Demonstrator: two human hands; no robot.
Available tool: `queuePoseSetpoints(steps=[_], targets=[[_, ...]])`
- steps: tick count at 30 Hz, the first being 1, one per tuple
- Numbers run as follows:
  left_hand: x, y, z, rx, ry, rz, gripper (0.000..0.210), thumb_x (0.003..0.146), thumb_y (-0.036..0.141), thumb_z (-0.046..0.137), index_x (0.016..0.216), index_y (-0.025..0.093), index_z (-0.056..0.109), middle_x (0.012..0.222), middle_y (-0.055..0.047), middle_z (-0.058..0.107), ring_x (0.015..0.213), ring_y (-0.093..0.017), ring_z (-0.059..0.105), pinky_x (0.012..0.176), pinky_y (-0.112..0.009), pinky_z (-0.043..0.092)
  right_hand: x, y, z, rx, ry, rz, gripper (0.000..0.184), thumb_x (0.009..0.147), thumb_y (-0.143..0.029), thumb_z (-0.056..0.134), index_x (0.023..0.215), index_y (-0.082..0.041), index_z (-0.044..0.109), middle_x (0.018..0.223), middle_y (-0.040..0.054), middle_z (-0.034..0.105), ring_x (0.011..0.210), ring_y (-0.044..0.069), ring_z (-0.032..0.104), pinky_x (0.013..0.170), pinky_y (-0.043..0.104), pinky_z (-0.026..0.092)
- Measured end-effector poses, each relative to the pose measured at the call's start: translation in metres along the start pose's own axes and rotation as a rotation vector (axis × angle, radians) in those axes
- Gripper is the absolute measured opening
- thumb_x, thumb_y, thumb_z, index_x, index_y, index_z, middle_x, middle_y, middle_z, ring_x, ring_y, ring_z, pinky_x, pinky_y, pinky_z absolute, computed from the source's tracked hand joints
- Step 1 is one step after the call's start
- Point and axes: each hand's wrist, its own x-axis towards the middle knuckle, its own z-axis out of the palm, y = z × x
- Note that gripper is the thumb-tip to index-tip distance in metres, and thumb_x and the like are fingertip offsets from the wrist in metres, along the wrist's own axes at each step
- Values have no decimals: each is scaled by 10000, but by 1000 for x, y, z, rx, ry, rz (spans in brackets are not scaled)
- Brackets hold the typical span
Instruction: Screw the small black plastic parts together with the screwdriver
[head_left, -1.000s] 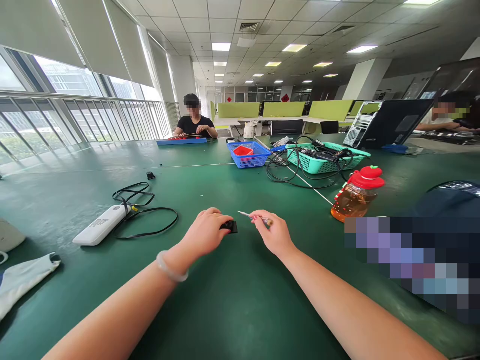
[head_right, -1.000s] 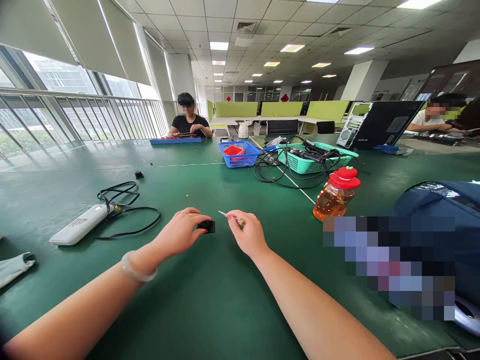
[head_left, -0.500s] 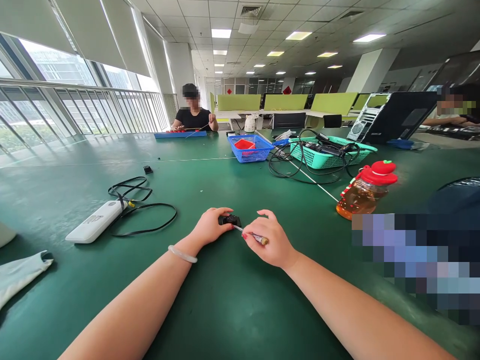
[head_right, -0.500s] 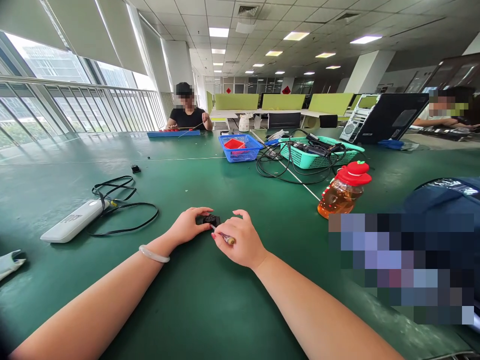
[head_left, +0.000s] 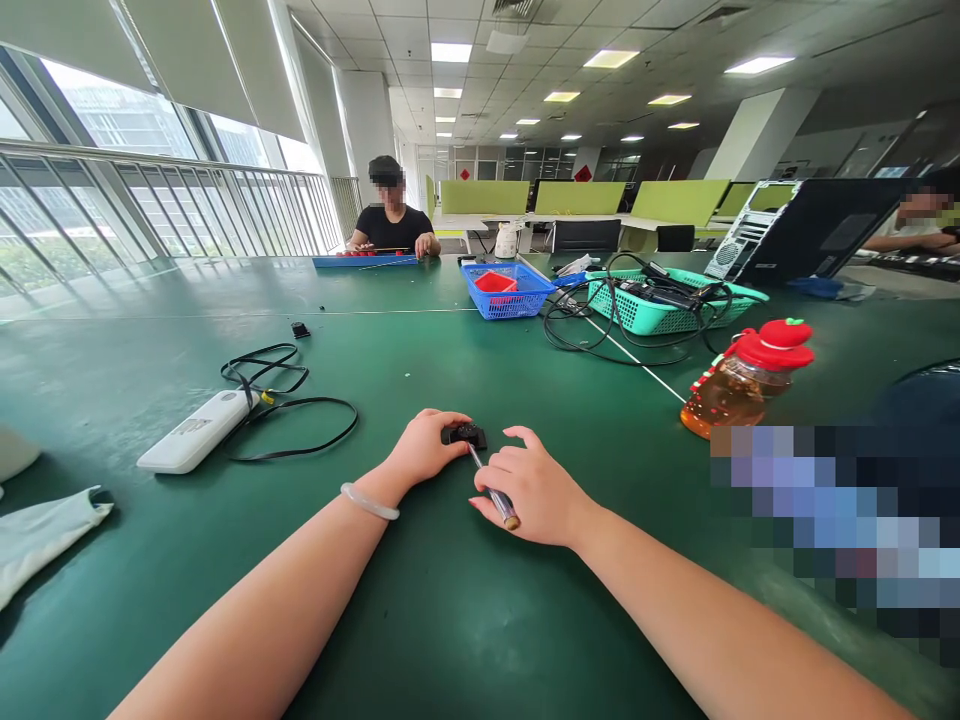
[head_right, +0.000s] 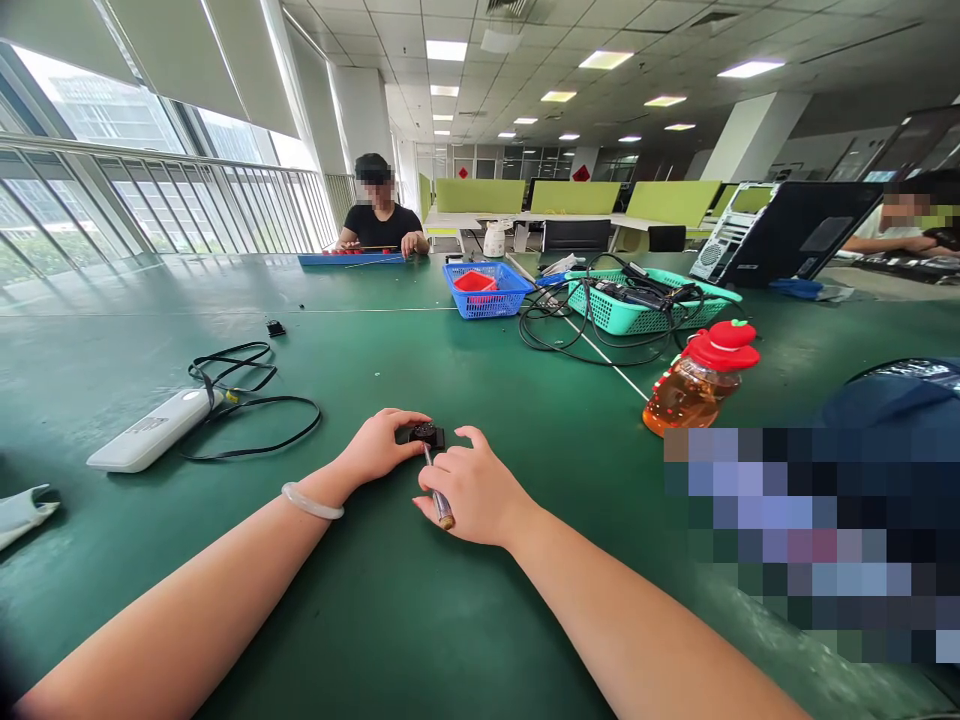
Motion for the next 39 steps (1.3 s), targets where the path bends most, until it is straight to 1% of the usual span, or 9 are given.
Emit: queuePoseSetpoints(steps=[4,8,14,21,25,31,35,37,39], targets=[[0,0,0,3,-3,7,400,758,326,672,1151,252,687,1161,-49,703,1179,-253,568,1042,-378,456,1,2,-4,5,75,39,192,902,-232,507,730,-218,591,605,-33,585,585,122,513,1011,414,338],[0,0,0,9,-5,7,400,767,355,665,1156,262,681,1171,-36,704,1175,-250,576,1031,-371,465,3,3,-8,2,139,59,232,910,-204,459,715,-221,584,567,-41,564,548,115,493,990,405,352],[0,0,0,7,-9,6,405,766,363,670,1159,265,675,1169,-24,707,1160,-242,589,1018,-357,472,2,2,-8,11,154,69,228,906,-199,457,714,-220,579,563,-45,558,547,115,487,992,405,351],[0,-1,1,-7,8,4,384,760,340,672,1137,267,674,1163,-20,709,1135,-242,602,999,-358,484,2,2,-6,19,118,94,211,916,-204,470,742,-222,589,587,-44,578,566,116,514,1011,414,325],[0,-1,0,-45,-5,12,379,750,321,675,1124,260,670,1124,-20,724,1097,-238,623,983,-355,494,2,2,-7,18,151,98,211,910,-196,465,739,-224,586,583,-43,575,560,118,511,1006,407,336],[0,1,0,-57,-10,20,354,755,331,671,1101,259,674,1108,-16,729,1089,-240,628,973,-354,497,1,4,-6,23,135,146,200,916,-206,460,767,-220,594,602,-35,601,562,120,521,1008,420,338],[-1,0,0,-22,-5,14,350,764,344,664,1103,257,670,1114,-20,726,1114,-239,610,979,-355,490,0,6,-8,30,201,174,201,906,-205,458,749,-225,583,598,-32,604,551,121,525,989,403,361],[-1,0,0,-13,-7,13,352,772,354,661,1108,252,668,1124,-26,721,1117,-241,604,980,-360,487,0,6,-10,57,222,157,204,898,-203,457,731,-230,571,580,-39,590,536,118,513,979,394,372],[-1,0,0,-5,-6,18,348,776,351,659,1109,250,668,1131,-26,718,1110,-241,605,977,-361,487,0,5,-10,87,211,122,206,896,-205,461,720,-231,566,563,-47,575,525,114,502,976,392,372]])
